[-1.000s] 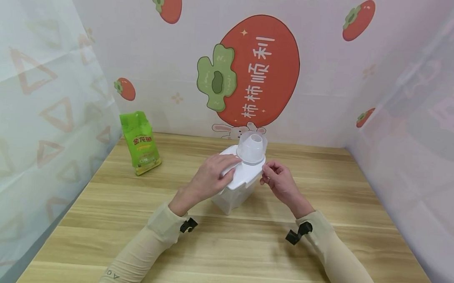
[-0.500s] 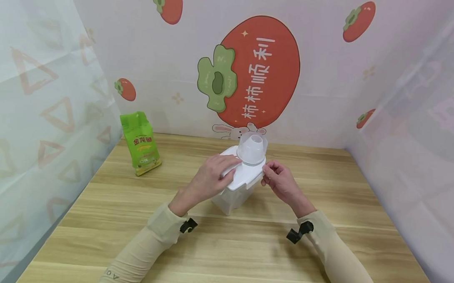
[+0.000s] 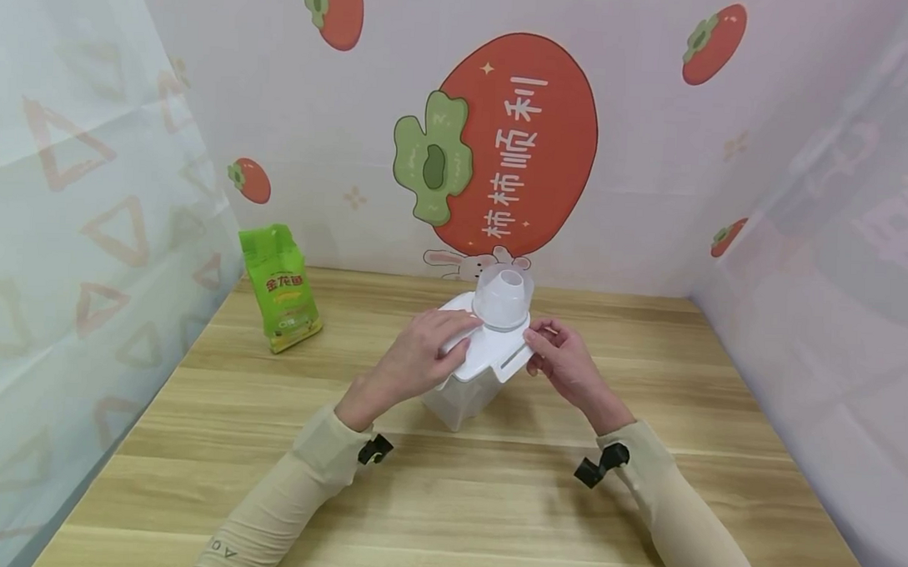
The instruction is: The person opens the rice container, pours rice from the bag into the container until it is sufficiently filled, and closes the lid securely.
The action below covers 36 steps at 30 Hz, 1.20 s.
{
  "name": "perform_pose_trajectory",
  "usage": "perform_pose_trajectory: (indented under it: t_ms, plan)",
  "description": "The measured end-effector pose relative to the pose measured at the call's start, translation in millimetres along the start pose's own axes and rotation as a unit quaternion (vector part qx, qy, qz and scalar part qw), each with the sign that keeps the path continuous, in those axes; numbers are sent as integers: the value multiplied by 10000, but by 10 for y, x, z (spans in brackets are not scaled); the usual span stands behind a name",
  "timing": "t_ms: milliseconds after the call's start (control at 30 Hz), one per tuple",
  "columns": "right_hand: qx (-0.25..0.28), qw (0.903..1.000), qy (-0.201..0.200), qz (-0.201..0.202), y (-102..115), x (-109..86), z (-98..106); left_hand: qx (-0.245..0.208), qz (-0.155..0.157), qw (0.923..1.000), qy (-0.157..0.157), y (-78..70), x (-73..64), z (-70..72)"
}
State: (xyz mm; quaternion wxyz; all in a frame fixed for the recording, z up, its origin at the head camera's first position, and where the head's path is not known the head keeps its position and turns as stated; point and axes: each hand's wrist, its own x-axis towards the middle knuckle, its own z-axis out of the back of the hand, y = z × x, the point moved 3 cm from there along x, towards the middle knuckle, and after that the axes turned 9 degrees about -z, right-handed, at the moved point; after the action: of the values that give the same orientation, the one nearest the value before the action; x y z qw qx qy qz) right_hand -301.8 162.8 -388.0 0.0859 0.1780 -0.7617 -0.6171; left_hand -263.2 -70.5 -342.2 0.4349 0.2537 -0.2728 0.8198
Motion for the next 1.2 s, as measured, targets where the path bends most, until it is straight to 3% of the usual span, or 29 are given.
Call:
perform_pose_trajectory:
  t_ms: [367, 567, 833, 1033, 1200]
  plan:
    - [-1086, 9926, -88, -530, 64, -75, 36, -210, -118, 9996, -140, 56, -8, 36]
    - [-1134, 9916, 86, -611, 69, -136, -21, 37, -25, 9999, -164, 76, -1, 71]
    - [-1273, 9899, 188, -590, 81, -170, -105, 361, 529, 9979, -72, 97, -1, 129]
    - [-1327, 9889, 238, -622, 80, -183, -156, 469, 570, 9973, -16, 87, 12, 141]
    - [-1384, 9877, 409, -606, 84, -202, -126, 504, 497, 9972, 245, 96, 27, 154]
